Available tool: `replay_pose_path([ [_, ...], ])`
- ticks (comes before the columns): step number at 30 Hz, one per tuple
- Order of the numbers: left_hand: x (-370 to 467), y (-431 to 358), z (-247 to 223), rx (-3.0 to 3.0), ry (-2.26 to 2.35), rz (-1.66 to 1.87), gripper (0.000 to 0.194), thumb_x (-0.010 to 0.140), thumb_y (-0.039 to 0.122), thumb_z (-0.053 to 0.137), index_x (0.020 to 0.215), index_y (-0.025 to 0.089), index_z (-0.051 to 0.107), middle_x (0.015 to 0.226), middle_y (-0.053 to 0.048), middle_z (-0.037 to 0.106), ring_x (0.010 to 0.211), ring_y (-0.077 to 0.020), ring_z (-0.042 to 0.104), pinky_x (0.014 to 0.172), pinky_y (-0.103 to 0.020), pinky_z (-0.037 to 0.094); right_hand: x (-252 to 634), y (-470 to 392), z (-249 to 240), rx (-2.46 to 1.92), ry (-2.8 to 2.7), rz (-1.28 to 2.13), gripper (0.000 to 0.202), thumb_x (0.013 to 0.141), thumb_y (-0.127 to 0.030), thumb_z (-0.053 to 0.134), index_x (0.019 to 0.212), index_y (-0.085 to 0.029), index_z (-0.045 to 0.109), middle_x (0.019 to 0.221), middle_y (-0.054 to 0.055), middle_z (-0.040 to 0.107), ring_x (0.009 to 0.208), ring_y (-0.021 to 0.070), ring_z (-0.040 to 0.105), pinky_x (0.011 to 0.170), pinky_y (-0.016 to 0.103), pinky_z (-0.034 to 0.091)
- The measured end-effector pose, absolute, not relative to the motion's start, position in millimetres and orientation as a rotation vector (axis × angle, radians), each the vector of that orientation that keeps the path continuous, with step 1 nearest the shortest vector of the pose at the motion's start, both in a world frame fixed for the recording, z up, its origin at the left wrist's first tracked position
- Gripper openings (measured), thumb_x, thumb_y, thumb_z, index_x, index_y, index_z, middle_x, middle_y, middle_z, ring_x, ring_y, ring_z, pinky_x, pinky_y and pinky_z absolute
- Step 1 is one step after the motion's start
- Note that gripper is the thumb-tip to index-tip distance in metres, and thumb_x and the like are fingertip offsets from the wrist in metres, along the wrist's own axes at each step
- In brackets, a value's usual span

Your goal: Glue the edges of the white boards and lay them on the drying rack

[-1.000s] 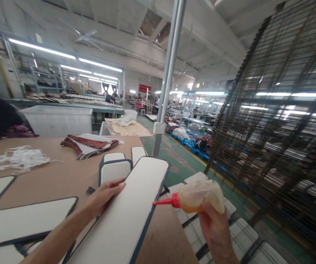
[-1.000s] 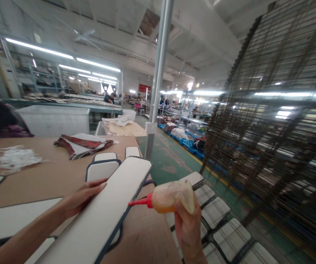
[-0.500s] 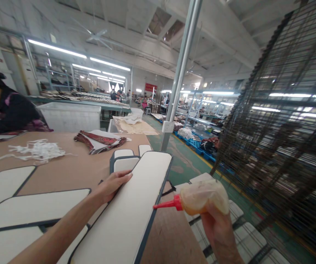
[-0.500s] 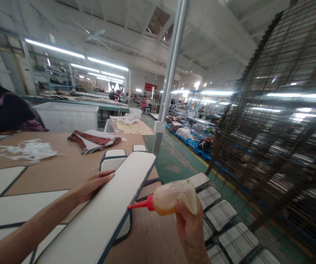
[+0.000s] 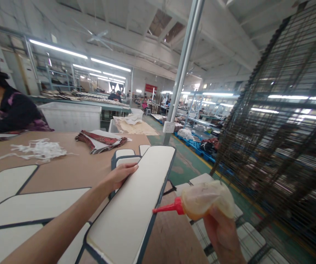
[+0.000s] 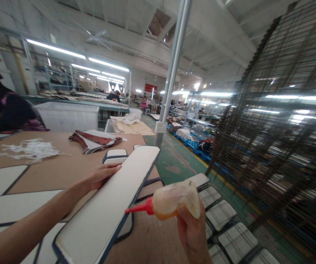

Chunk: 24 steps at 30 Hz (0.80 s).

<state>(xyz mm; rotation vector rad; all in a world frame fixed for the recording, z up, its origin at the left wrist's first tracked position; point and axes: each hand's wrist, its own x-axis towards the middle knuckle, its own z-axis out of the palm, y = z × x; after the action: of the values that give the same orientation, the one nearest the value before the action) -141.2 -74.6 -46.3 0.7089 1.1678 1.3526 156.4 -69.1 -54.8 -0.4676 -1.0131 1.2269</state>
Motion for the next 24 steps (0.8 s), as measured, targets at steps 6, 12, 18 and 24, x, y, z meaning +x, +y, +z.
replay_pose_path([
  [6,-142,-68,-43,0.715,1.177,1.37,0.027,0.075,0.015,0.07,0.102,0.01,0.07,0.074,-0.009,0.076,0.057,-0.0179,0.068,0.054,-0.026,0.055,157,-73,-60,-0.488,-1.008,1.216,0.07,0.059,-0.036,0.086,0.123,-0.023,0.06,0.086,0.009,0.074,0.076,0.0283,0.07,0.069,0.039,0.058],
  [12,-144,-64,-37,0.699,1.187,1.401,0.027,0.072,0.014,0.074,0.099,0.011,0.072,0.071,-0.008,0.075,0.054,-0.0175,0.067,0.054,-0.026,0.055,159,-79,-63,-0.466,-1.03,1.27,0.069,0.059,-0.033,0.085,0.123,-0.024,0.061,0.092,0.01,0.074,0.073,0.028,0.07,0.065,0.038,0.06],
  [18,-149,-59,-36,0.656,1.224,1.437,0.029,0.072,0.013,0.074,0.1,0.01,0.069,0.072,-0.007,0.075,0.055,-0.0179,0.067,0.054,-0.028,0.055,160,-83,-69,-0.507,-1.052,1.274,0.063,0.059,-0.034,0.085,0.117,-0.022,0.064,0.088,0.01,0.074,0.077,0.0297,0.07,0.069,0.04,0.06],
  [24,-153,-54,-35,0.631,1.251,1.47,0.023,0.073,0.011,0.072,0.097,0.011,0.069,0.07,-0.005,0.074,0.053,-0.0165,0.066,0.05,-0.026,0.054,163,-86,-74,-0.459,-1.098,1.344,0.063,0.064,-0.031,0.083,0.122,-0.025,0.061,0.094,0.011,0.073,0.081,0.0323,0.07,0.073,0.046,0.059],
])
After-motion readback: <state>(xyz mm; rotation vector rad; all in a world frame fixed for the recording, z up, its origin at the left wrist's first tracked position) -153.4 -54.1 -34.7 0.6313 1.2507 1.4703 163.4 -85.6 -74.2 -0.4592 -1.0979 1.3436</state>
